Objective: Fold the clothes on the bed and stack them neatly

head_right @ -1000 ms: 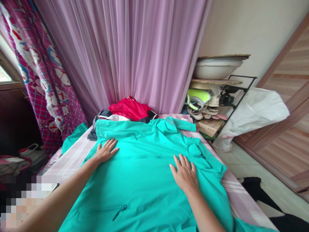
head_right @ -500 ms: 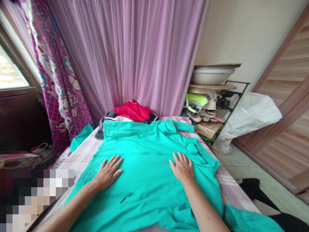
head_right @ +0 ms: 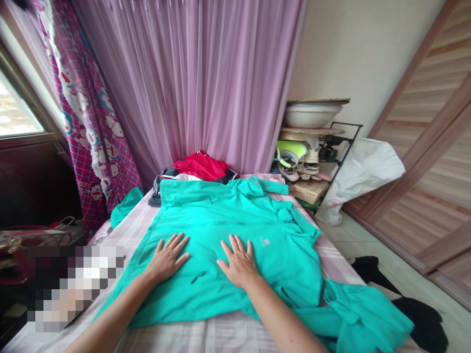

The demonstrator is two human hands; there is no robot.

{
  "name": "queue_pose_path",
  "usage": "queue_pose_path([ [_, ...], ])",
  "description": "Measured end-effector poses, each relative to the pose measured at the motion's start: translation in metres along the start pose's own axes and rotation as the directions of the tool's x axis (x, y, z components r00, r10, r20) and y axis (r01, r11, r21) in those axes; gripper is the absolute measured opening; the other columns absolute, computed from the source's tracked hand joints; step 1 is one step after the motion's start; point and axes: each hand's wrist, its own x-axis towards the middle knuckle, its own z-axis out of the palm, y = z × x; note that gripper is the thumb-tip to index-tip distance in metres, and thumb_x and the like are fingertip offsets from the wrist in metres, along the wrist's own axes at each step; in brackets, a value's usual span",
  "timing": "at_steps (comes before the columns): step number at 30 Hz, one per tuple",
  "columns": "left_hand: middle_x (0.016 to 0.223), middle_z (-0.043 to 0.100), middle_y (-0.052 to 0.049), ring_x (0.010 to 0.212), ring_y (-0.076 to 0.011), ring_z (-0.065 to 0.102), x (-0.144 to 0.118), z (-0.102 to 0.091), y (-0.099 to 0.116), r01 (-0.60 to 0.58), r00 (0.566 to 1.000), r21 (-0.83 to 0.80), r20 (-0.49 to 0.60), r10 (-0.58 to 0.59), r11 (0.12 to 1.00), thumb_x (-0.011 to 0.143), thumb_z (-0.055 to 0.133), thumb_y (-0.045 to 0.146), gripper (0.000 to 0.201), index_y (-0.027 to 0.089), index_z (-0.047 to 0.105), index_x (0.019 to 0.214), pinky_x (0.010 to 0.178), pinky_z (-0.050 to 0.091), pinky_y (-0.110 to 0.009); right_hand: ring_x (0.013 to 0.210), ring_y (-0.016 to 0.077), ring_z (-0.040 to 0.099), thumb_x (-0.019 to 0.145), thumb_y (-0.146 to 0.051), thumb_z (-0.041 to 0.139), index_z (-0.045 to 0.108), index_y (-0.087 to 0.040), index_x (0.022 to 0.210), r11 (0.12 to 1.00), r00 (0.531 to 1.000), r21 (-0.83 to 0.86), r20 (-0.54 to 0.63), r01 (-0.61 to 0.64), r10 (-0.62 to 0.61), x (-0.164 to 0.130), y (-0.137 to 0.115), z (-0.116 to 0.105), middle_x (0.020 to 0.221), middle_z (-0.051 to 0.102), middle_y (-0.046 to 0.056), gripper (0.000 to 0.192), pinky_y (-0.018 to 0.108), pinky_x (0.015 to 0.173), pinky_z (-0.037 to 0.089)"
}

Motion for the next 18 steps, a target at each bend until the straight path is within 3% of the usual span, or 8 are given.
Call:
queue_pose_path([
  [5, 0.162, 0.026, -0.005, 0.150, -0.0285, 0.021, -0.002, -0.001, 0.002, 0.010, 1.000, 0.011, 0.005, -0.010, 1.000, 0.096, 0.028, 0.060, 0.064, 0.031, 0.029, 0.153, 0.118, 0.015, -0.060, 0.150, 0.0303, 0.018, 0.096, -0.056, 0.042, 0.034, -0.031, 0.153, 0.992, 0.988, 0.021, 0.090, 0.126, -0.127, -0.029, 0.016, -0.010, 0.163, 0.020, 0.011, 0.063, 0.063, 0.116, 0.011],
  [11, 0.161, 0.030, -0.006, 0.149, -0.0286, 0.025, -0.003, -0.003, 0.002, -0.003, 0.999, 0.003, -0.039, 0.003, 1.000, 0.096, 0.031, 0.057, 0.062, 0.030, 0.035, 0.152, 0.119, 0.015, -0.058, 0.150, 0.0275, 0.018, 0.095, -0.059, 0.041, 0.036, -0.030, 0.152, 0.990, 0.988, 0.044, 0.077, 0.131, -0.134, -0.030, 0.018, -0.009, 0.163, 0.023, 0.010, 0.064, 0.060, 0.118, 0.010],
  [18, 0.157, 0.038, -0.004, 0.146, -0.0249, 0.032, -0.011, -0.007, -0.041, 0.022, 0.997, -0.011, -0.073, -0.023, 1.000, 0.096, 0.034, 0.052, 0.058, 0.027, 0.043, 0.148, 0.120, 0.023, -0.046, 0.150, 0.0287, 0.019, 0.097, -0.057, 0.038, 0.035, -0.029, 0.153, 0.988, 0.986, -0.012, 0.071, 0.153, -0.152, -0.037, 0.019, -0.006, 0.163, 0.022, 0.011, 0.063, 0.059, 0.118, 0.011],
])
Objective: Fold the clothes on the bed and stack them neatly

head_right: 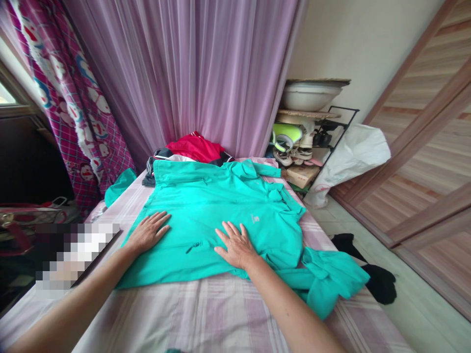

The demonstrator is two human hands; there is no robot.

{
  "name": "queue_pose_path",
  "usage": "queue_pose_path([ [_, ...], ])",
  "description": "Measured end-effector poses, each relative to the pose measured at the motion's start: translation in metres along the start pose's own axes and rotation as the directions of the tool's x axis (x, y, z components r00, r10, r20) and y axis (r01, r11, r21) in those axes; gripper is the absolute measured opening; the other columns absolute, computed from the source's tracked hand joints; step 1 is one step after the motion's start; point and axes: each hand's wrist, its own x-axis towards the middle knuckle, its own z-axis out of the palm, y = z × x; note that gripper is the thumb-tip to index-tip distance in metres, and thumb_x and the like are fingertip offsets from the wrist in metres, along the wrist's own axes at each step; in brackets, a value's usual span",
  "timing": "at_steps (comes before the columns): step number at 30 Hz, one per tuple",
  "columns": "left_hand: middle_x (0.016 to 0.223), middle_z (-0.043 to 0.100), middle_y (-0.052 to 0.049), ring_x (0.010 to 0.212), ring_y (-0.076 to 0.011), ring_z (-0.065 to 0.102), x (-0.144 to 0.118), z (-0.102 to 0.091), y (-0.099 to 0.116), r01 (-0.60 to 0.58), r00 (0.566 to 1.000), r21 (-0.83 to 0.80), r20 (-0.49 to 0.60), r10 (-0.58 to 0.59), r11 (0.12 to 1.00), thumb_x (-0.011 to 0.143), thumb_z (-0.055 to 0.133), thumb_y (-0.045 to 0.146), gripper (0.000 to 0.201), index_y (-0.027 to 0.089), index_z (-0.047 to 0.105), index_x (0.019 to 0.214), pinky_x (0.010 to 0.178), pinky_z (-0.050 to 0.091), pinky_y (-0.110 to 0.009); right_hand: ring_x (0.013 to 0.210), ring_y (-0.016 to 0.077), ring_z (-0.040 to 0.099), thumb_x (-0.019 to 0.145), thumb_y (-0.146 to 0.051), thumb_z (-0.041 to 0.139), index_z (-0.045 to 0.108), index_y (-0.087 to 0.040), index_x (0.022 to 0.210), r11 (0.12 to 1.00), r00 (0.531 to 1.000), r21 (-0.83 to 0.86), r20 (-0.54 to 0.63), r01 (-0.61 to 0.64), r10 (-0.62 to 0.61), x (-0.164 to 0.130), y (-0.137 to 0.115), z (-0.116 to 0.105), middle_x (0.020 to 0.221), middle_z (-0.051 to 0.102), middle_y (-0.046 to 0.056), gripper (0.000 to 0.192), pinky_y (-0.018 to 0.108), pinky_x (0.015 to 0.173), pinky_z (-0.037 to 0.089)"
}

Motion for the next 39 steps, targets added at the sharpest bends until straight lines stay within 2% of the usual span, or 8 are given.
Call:
queue_pose_path([
  [4, 0.157, 0.038, -0.005, 0.146, -0.0266, 0.031, -0.001, -0.005, 0.001, 0.069, 0.997, 0.054, 0.013, -0.069, 0.996, 0.096, 0.035, 0.048, 0.057, 0.025, 0.042, 0.148, 0.120, 0.022, -0.049, 0.150, 0.0303, 0.017, 0.095, -0.062, 0.038, 0.032, -0.027, 0.154, 0.998, 0.999, 0.039, -0.015, -0.041, 0.042, 0.004, -0.017, -0.003, 0.163, 0.020, 0.013, 0.068, 0.059, 0.118, 0.011],
  [8, 0.154, 0.043, -0.010, 0.144, -0.0335, 0.033, -0.007, -0.008, 0.040, 0.189, 0.982, 0.103, -0.038, -0.186, 0.977, 0.097, 0.033, 0.047, 0.055, 0.022, 0.051, 0.141, 0.117, 0.020, -0.060, 0.150, 0.0302, 0.014, 0.091, -0.069, 0.039, 0.028, -0.028, 0.155, 0.994, 0.999, 0.105, 0.013, 0.032, -0.034, 0.012, -0.038, -0.003, 0.164, 0.017, 0.013, 0.077, 0.060, 0.118, 0.008],
  [14, 0.156, 0.040, -0.005, 0.146, -0.0272, 0.032, -0.023, 0.003, 0.091, 0.013, 0.999, -0.022, -0.036, -0.014, 1.000, 0.098, 0.032, 0.050, 0.056, 0.027, 0.045, 0.146, 0.119, 0.022, -0.052, 0.150, 0.0306, 0.013, 0.088, -0.073, 0.041, 0.026, -0.027, 0.156, 0.993, 0.997, 0.102, 0.029, 0.063, -0.066, 0.011, -0.044, 0.002, 0.164, 0.016, 0.013, 0.084, 0.059, 0.118, 0.005],
  [21, 0.154, 0.043, -0.006, 0.144, -0.0280, 0.035, -0.023, 0.010, 0.086, -0.019, 0.997, -0.023, -0.076, 0.017, 1.000, 0.097, 0.035, 0.050, 0.056, 0.026, 0.045, 0.146, 0.118, 0.025, -0.054, 0.150, 0.0284, 0.016, 0.094, -0.066, 0.036, 0.030, -0.028, 0.155, 0.992, 0.997, 0.121, 0.072, 0.028, -0.037, 0.014, -0.043, -0.013, 0.164, 0.019, 0.011, 0.072, 0.058, 0.118, 0.009],
  [25, 0.153, 0.044, -0.006, 0.143, -0.0283, 0.036, -0.024, 0.011, 0.086, -0.029, 0.995, 0.003, -0.099, 0.029, 1.000, 0.098, 0.035, 0.050, 0.055, 0.025, 0.046, 0.146, 0.117, 0.027, -0.055, 0.150, 0.0258, 0.017, 0.098, -0.058, 0.032, 0.033, -0.029, 0.154, 0.995, 0.995, 0.030, 0.029, -0.093, 0.092, 0.033, -0.011, -0.035, 0.164, 0.021, 0.009, 0.062, 0.055, 0.119, 0.011],
  [29, 0.154, 0.043, -0.005, 0.144, -0.0277, 0.036, -0.024, 0.010, 0.087, -0.023, 0.997, 0.007, -0.078, 0.024, 1.000, 0.098, 0.035, 0.050, 0.055, 0.026, 0.046, 0.146, 0.117, 0.027, -0.054, 0.150, 0.0262, 0.018, 0.098, -0.054, 0.036, 0.033, -0.028, 0.154, 0.961, 0.966, -0.102, 0.018, -0.255, 0.259, 0.030, 0.046, -0.029, 0.164, 0.021, 0.009, 0.061, 0.056, 0.119, 0.011],
  [35, 0.156, 0.040, -0.005, 0.145, -0.0271, 0.034, -0.024, 0.008, 0.087, -0.024, 0.998, 0.012, -0.051, 0.025, 1.000, 0.098, 0.033, 0.050, 0.056, 0.025, 0.043, 0.148, 0.118, 0.025, -0.054, 0.148, 0.0254, 0.022, 0.100, -0.050, 0.023, 0.031, -0.025, 0.154, 0.701, 0.713, -0.135, -0.099, -0.700, 0.694, -0.022, 0.123, -0.008, 0.162, 0.026, 0.009, 0.060, 0.056, 0.117, 0.019],
  [39, 0.155, 0.041, -0.005, 0.145, -0.0280, 0.034, -0.024, 0.008, 0.088, -0.016, 0.999, -0.007, -0.051, 0.016, 1.000, 0.098, 0.035, 0.050, 0.056, 0.025, 0.044, 0.147, 0.118, 0.025, -0.055, 0.146, 0.0267, 0.027, 0.101, -0.048, 0.021, 0.035, -0.020, 0.153, 0.651, 0.666, -0.148, -0.096, -0.745, 0.740, -0.031, 0.140, -0.020, 0.159, 0.033, 0.012, 0.060, 0.057, 0.114, 0.023],
])
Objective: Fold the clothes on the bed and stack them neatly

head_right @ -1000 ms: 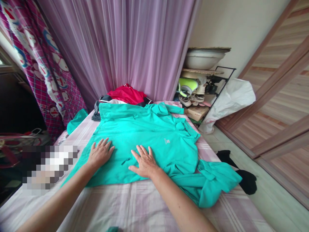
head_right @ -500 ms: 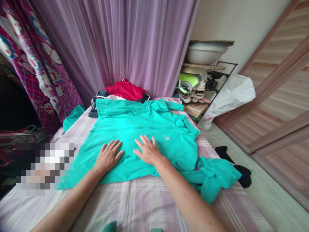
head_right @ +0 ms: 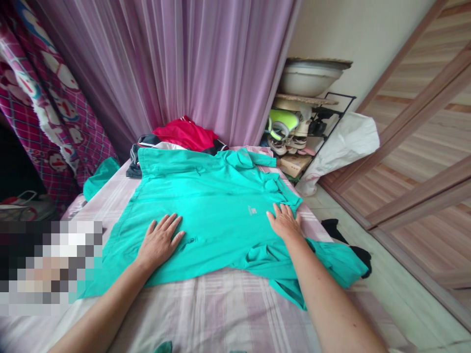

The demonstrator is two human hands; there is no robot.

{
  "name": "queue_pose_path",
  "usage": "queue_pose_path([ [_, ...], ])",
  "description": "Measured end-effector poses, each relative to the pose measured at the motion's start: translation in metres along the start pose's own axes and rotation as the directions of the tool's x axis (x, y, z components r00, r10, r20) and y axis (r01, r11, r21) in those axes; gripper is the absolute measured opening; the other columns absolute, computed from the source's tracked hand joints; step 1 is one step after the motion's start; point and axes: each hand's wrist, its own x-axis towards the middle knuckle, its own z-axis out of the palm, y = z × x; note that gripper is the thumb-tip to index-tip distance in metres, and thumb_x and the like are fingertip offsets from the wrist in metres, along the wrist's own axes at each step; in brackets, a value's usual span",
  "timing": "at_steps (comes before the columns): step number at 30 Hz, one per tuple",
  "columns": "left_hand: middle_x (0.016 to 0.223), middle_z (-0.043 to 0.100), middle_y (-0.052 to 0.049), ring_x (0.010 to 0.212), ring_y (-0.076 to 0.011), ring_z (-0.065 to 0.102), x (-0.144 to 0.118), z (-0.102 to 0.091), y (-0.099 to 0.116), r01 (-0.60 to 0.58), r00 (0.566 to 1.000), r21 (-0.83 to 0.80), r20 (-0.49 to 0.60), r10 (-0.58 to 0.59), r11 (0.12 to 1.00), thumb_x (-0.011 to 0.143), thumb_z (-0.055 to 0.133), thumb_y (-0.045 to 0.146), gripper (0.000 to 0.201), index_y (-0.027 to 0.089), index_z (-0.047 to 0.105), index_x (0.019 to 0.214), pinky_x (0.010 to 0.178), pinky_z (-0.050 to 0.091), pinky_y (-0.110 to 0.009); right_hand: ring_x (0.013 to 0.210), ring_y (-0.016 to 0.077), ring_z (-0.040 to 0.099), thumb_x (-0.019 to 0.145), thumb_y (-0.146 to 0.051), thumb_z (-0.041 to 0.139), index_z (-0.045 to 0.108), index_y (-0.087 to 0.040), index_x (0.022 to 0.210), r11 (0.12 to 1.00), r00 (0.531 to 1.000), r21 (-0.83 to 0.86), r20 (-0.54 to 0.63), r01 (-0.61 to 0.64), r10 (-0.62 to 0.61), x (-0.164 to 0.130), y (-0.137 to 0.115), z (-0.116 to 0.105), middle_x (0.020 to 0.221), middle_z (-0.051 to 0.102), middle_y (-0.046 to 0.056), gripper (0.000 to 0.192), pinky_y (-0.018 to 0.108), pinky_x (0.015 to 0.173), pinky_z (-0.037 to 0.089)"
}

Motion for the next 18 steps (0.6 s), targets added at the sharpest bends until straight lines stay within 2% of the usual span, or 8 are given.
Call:
queue_pose_path([
  [2, 0.154, 0.043, -0.005, 0.144, -0.0282, 0.035, 0.000, 0.001, 0.000, -0.001, 1.000, -0.011, -0.013, 0.001, 1.000, 0.097, 0.036, 0.050, 0.056, 0.026, 0.045, 0.146, 0.118, 0.025, -0.055, 0.144, 0.0292, 0.030, 0.101, -0.046, 0.022, 0.039, -0.017, 0.150, 0.999, 0.999, -0.011, -0.014, -0.033, 0.033, 0.000, -0.013, -0.010, 0.156, 0.037, 0.015, 0.060, 0.060, 0.113, 0.024],
  [4, 0.154, 0.043, -0.005, 0.144, -0.0284, 0.035, 0.000, 0.001, 0.000, -0.006, 1.000, -0.015, -0.026, 0.006, 1.000, 0.097, 0.036, 0.051, 0.055, 0.026, 0.046, 0.146, 0.118, 0.026, -0.055, 0.142, 0.0312, 0.033, 0.101, -0.046, 0.024, 0.042, -0.017, 0.149, 1.000, 0.997, -0.012, -0.073, -0.009, 0.008, -0.003, -0.037, -0.020, 0.155, 0.039, 0.017, 0.059, 0.061, 0.112, 0.024],
  [6, 0.154, 0.043, -0.006, 0.144, -0.0287, 0.036, -0.001, 0.002, -0.001, -0.011, 0.999, -0.007, -0.031, 0.011, 1.000, 0.097, 0.036, 0.050, 0.056, 0.025, 0.046, 0.146, 0.118, 0.026, -0.055, 0.144, 0.0313, 0.031, 0.100, -0.047, 0.028, 0.041, -0.020, 0.149, 0.993, 0.982, -0.002, -0.151, 0.116, -0.115, -0.011, -0.065, -0.027, 0.156, 0.036, 0.017, 0.058, 0.060, 0.112, 0.024],
  [9, 0.154, 0.042, -0.006, 0.144, -0.0288, 0.035, -0.001, 0.004, -0.001, -0.017, 0.999, 0.008, -0.031, 0.018, 1.000, 0.098, 0.035, 0.051, 0.056, 0.024, 0.045, 0.147, 0.117, 0.026, -0.056, 0.147, 0.0286, 0.025, 0.100, -0.048, 0.031, 0.038, -0.026, 0.151, 0.926, 0.906, -0.015, -0.203, 0.376, -0.371, -0.021, -0.092, -0.025, 0.161, 0.029, 0.012, 0.056, 0.057, 0.115, 0.020],
  [11, 0.155, 0.041, -0.006, 0.144, -0.0290, 0.035, -0.001, 0.005, -0.002, -0.020, 0.999, 0.015, -0.042, 0.021, 1.000, 0.097, 0.036, 0.051, 0.057, 0.025, 0.044, 0.147, 0.118, 0.026, -0.056, 0.147, 0.0269, 0.024, 0.100, -0.049, 0.031, 0.038, -0.030, 0.151, 0.902, 0.892, -0.014, -0.144, 0.432, -0.429, -0.023, -0.090, -0.016, 0.161, 0.028, 0.009, 0.055, 0.057, 0.116, 0.020],
  [12, 0.155, 0.041, -0.006, 0.145, -0.0293, 0.034, -0.001, 0.005, -0.002, -0.020, 0.999, 0.020, -0.048, 0.021, 1.000, 0.097, 0.037, 0.052, 0.057, 0.025, 0.044, 0.147, 0.118, 0.026, -0.056, 0.147, 0.0265, 0.024, 0.100, -0.049, 0.030, 0.037, -0.031, 0.152, 0.916, 0.912, -0.005, -0.100, 0.400, -0.399, -0.021, -0.082, -0.010, 0.161, 0.028, 0.008, 0.056, 0.057, 0.116, 0.021],
  [15, 0.157, 0.037, -0.007, 0.146, -0.0305, 0.031, -0.002, 0.008, -0.003, -0.020, 0.999, 0.035, -0.042, 0.022, 0.999, 0.097, 0.037, 0.053, 0.060, 0.024, 0.041, 0.149, 0.118, 0.025, -0.057, 0.147, 0.0256, 0.026, 0.100, -0.050, 0.024, 0.034, -0.028, 0.153, 0.981, 0.981, 0.017, -0.023, 0.191, -0.191, -0.010, -0.049, 0.006, 0.161, 0.029, 0.008, 0.058, 0.055, 0.115, 0.024],
  [18, 0.157, 0.037, -0.006, 0.147, -0.0299, 0.030, 0.001, 0.010, -0.007, -0.032, 0.999, 0.021, -0.004, 0.032, 0.999, 0.098, 0.035, 0.051, 0.058, 0.026, 0.040, 0.149, 0.118, 0.024, -0.058, 0.147, 0.0236, 0.025, 0.100, -0.048, 0.024, 0.034, -0.026, 0.153, 0.989, 0.988, 0.003, -0.045, 0.147, -0.146, 0.000, -0.022, 0.015, 0.161, 0.029, 0.007, 0.058, 0.049, 0.117, 0.025],
])
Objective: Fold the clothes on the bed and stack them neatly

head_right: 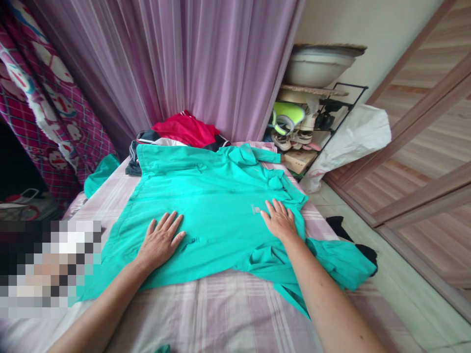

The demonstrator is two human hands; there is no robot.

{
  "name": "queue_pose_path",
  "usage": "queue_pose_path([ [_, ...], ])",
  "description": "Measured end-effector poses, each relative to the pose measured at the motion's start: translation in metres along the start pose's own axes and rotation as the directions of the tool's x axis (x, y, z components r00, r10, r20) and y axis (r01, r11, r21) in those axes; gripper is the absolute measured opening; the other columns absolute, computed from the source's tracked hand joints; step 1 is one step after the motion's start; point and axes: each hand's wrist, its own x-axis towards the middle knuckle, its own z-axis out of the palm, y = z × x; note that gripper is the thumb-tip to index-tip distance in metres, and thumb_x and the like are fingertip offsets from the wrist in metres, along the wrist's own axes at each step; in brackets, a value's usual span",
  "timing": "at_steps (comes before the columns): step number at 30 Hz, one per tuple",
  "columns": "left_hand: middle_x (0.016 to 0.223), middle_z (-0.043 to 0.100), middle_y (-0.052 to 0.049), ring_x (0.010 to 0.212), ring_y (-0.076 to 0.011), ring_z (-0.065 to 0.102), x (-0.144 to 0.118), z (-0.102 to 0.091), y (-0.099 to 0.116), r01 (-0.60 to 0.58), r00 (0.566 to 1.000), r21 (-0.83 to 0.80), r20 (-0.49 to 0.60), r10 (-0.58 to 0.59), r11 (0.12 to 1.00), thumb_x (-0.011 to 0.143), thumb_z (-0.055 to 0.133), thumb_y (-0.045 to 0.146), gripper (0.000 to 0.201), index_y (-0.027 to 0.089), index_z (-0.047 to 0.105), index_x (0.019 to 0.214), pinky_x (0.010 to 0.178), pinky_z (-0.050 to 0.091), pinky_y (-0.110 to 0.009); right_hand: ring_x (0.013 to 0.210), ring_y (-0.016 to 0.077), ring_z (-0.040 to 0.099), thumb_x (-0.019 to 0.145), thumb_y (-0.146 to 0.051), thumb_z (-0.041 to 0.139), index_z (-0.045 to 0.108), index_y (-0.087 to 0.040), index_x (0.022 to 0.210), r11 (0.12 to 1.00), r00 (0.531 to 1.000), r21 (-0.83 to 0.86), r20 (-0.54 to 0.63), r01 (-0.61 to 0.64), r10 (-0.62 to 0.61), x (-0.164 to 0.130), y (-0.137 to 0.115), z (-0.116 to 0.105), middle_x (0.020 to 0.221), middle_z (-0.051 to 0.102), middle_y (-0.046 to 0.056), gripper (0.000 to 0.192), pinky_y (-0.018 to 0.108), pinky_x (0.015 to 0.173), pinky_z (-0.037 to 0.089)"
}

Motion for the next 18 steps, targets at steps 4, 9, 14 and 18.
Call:
queue_pose_path([
  [4, 0.158, 0.035, -0.006, 0.148, -0.0275, 0.028, 0.018, -0.003, -0.010, 0.027, 0.999, -0.022, 0.020, -0.026, 0.999, 0.100, 0.029, 0.046, 0.054, 0.027, 0.040, 0.150, 0.118, 0.024, -0.057, 0.146, 0.0241, 0.027, 0.100, -0.047, 0.025, 0.036, -0.026, 0.153, 1.000, 0.999, -0.009, -0.037, 0.022, -0.023, 0.000, 0.006, 0.003, 0.161, 0.030, 0.007, 0.058, 0.048, 0.116, 0.026],
  [9, 0.161, 0.029, -0.008, 0.149, -0.0289, 0.024, 0.052, -0.010, -0.038, 0.181, 0.983, 0.031, 0.036, -0.182, 0.983, 0.100, 0.028, 0.047, 0.058, 0.023, 0.035, 0.152, 0.119, 0.019, -0.060, 0.146, 0.0241, 0.028, 0.100, -0.049, 0.024, 0.037, -0.026, 0.152, 1.000, 0.999, 0.005, -0.048, 0.026, -0.025, -0.001, 0.003, 0.003, 0.160, 0.032, 0.007, 0.058, 0.048, 0.115, 0.027],
  [14, 0.163, 0.024, -0.009, 0.150, -0.0304, 0.020, 0.064, -0.009, -0.074, 0.298, 0.949, 0.042, 0.098, -0.300, 0.954, 0.098, 0.025, 0.053, 0.064, 0.024, 0.029, 0.154, 0.118, 0.017, -0.062, 0.146, 0.0245, 0.028, 0.100, -0.049, 0.026, 0.037, -0.025, 0.152, 0.999, 0.998, 0.005, -0.056, 0.035, -0.035, 0.000, 0.006, 0.005, 0.160, 0.032, 0.008, 0.059, 0.048, 0.115, 0.027],
  [18, 0.163, 0.024, -0.009, 0.150, -0.0311, 0.021, 0.065, -0.007, -0.084, 0.294, 0.950, 0.032, 0.095, -0.296, 0.955, 0.097, 0.026, 0.053, 0.063, 0.025, 0.029, 0.154, 0.117, 0.018, -0.061, 0.145, 0.0261, 0.028, 0.099, -0.048, 0.026, 0.038, -0.025, 0.151, 0.999, 0.996, 0.001, -0.068, 0.049, -0.049, 0.000, 0.007, 0.006, 0.159, 0.033, 0.008, 0.058, 0.049, 0.114, 0.028],
])
